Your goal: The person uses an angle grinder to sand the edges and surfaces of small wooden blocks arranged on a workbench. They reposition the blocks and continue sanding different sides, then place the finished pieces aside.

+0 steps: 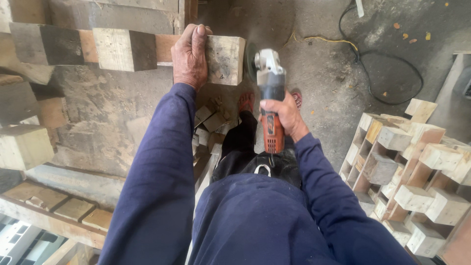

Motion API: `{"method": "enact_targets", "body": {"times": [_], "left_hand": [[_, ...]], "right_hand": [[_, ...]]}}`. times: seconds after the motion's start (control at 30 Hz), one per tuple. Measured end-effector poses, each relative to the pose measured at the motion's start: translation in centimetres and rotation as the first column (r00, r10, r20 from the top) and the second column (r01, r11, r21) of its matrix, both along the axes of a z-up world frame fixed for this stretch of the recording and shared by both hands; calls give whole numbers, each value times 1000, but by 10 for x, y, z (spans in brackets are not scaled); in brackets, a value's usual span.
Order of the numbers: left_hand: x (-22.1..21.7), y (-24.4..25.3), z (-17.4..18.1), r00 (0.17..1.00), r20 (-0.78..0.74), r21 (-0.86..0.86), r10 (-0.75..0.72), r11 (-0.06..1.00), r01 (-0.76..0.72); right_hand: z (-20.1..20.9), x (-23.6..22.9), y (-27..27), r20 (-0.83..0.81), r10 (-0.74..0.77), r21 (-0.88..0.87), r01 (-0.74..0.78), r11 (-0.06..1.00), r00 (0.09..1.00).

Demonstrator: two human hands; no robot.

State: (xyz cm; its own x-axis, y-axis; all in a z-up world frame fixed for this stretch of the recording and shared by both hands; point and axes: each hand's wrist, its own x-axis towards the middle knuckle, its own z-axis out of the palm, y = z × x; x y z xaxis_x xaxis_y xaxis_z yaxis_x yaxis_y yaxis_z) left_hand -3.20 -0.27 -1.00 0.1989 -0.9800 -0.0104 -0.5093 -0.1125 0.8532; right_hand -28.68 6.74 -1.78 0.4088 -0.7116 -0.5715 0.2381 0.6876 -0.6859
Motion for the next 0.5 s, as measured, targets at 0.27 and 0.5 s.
{"method": "enact_targets", "body": {"times": [0.27, 0.5], "left_hand": [[0, 0, -2, 1000, 5, 18, 9, 1000, -9], [0, -1, 0, 1000, 19, 0, 1, 1000, -1]], "right_hand": [[3, -7, 2, 4, 33, 44, -33, 998, 999], [-3, -7, -4, 39, 5, 72, -8, 997, 999]]}}
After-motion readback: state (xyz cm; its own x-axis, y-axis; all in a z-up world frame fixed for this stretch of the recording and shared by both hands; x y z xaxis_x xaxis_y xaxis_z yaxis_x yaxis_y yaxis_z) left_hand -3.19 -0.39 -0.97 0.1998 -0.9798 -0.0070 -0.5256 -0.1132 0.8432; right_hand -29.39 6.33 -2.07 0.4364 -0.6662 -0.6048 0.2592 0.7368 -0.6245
